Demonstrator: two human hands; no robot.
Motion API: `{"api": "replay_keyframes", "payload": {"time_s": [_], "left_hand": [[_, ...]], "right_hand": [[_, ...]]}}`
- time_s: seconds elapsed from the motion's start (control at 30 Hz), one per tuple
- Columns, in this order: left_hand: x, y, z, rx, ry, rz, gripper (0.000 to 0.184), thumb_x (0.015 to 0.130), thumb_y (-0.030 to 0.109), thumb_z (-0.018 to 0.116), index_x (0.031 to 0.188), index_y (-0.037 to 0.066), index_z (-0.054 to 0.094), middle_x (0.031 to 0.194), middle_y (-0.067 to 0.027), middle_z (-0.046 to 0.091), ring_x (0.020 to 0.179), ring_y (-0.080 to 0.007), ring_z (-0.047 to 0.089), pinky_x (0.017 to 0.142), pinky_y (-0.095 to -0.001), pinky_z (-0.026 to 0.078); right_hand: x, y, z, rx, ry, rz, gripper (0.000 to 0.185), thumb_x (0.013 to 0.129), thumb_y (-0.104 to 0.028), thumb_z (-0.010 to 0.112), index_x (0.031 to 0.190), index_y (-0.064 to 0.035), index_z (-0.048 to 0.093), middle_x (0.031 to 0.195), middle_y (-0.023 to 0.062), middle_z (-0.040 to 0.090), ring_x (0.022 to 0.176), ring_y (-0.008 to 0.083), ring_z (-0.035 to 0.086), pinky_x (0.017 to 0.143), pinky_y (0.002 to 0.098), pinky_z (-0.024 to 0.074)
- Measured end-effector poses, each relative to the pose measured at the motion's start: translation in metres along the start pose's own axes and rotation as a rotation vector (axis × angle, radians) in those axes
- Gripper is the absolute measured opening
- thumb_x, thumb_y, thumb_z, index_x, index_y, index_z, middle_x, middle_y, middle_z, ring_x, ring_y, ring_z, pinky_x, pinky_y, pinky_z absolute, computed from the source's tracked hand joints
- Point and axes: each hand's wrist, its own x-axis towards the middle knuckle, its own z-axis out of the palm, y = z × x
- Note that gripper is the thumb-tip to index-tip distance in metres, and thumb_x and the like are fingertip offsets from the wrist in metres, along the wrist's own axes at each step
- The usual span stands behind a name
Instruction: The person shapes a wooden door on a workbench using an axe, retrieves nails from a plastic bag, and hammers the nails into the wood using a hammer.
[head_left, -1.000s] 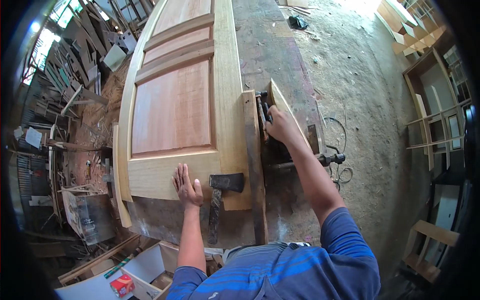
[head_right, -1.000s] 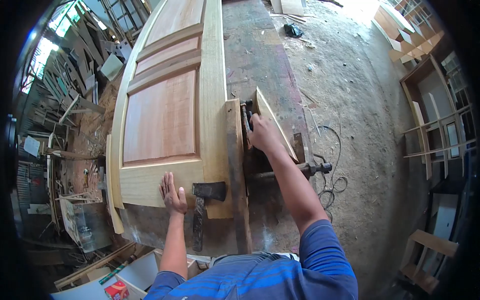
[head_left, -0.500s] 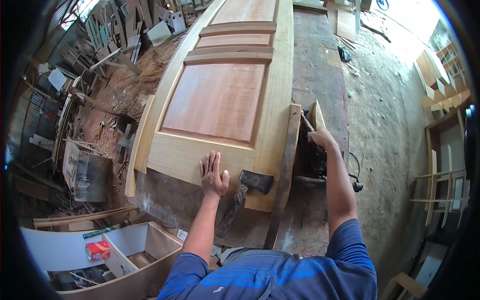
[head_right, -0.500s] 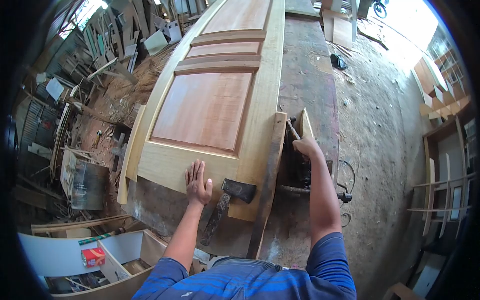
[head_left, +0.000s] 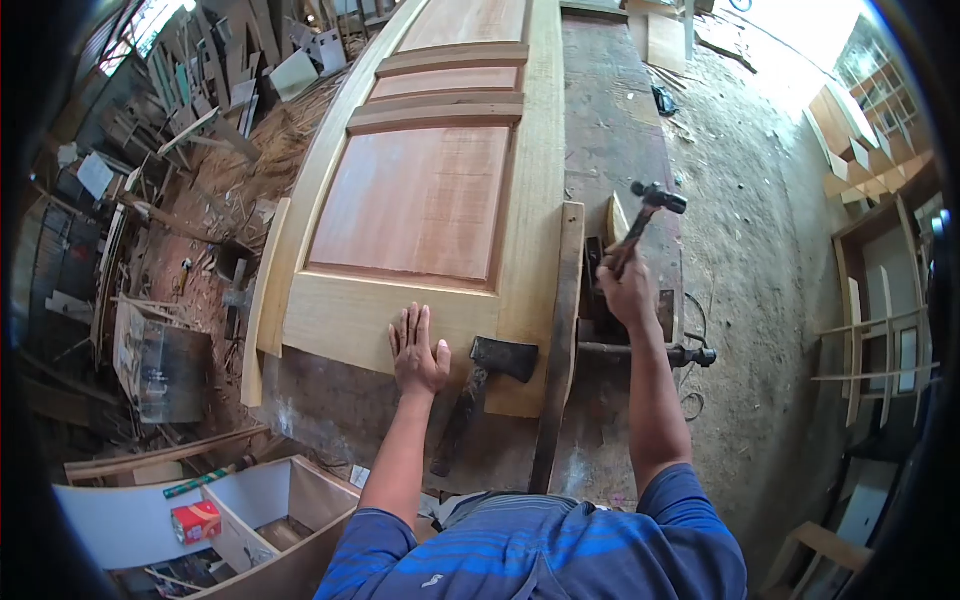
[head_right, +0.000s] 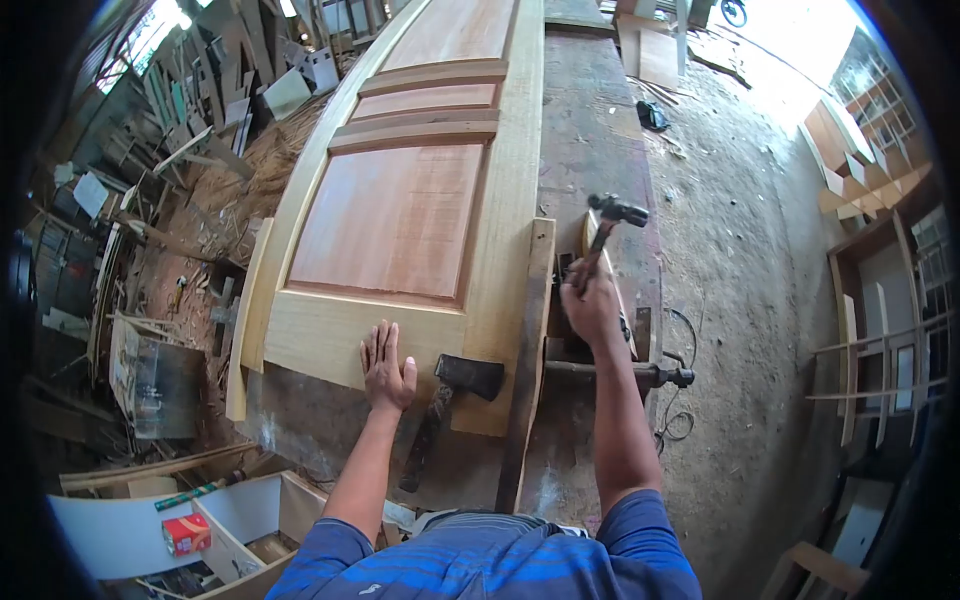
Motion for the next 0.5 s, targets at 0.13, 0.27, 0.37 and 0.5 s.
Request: {"api": "replay_keyframes", "payload": {"time_s": [0.13, 0.27, 0.37, 0.5], "left_hand": [[-0.001, -0.003, 0.003, 0.024, -0.009, 0.0, 0.079, 0.096, 0.035, 0.055, 0.169, 0.009, 0.04, 0.176, -0.0179, 0.037, 0.164, -0.0403, 0.03, 0.136, -0.0613, 0.013], [-0.004, 0.001, 0.004, 0.021, -0.045, -0.01, 0.08, 0.096, 0.036, 0.054, 0.169, 0.008, 0.039, 0.176, -0.0199, 0.037, 0.165, -0.0409, 0.03, 0.136, -0.0612, 0.012], [0.003, -0.001, 0.005, 0.037, -0.056, -0.016, 0.08, 0.096, 0.036, 0.054, 0.17, 0.009, 0.037, 0.176, -0.0197, 0.036, 0.165, -0.0406, 0.028, 0.136, -0.0609, 0.012], [-0.004, -0.001, 0.003, 0.037, -0.065, -0.016, 0.081, 0.096, 0.036, 0.053, 0.171, 0.01, 0.036, 0.177, -0.0193, 0.035, 0.166, -0.0399, 0.026, 0.136, -0.0604, 0.011]], "right_hand": [[-0.019, -0.079, 0.02, 0.102, -0.184, 0.068, 0.028, 0.095, -0.006, 0.065, 0.122, -0.0084, 0.057, 0.088, 0.0248, 0.071, 0.08, 0.0437, 0.073, 0.072, 0.052, 0.0553], [-0.034, -0.113, 0.073, -0.288, -0.363, 0.028, 0.03, 0.091, -0.016, 0.067, 0.118, -0.0054, 0.06, 0.089, 0.0289, 0.075, 0.09, 0.0522, 0.073, 0.086, 0.0628, 0.0558], [-0.046, -0.085, 0.115, -0.379, -0.43, 0.001, 0.024, 0.09, -0.009, 0.063, 0.113, -0.0015, 0.061, 0.089, 0.03, 0.075, 0.089, 0.0496, 0.075, 0.084, 0.061, 0.058], [-0.059, -0.064, 0.135, -0.393, -0.421, -0.009, 0.024, 0.09, -0.008, 0.066, 0.112, -0.0023, 0.066, 0.089, 0.0268, 0.075, 0.092, 0.0478, 0.075, 0.085, 0.0584, 0.0584]]}}
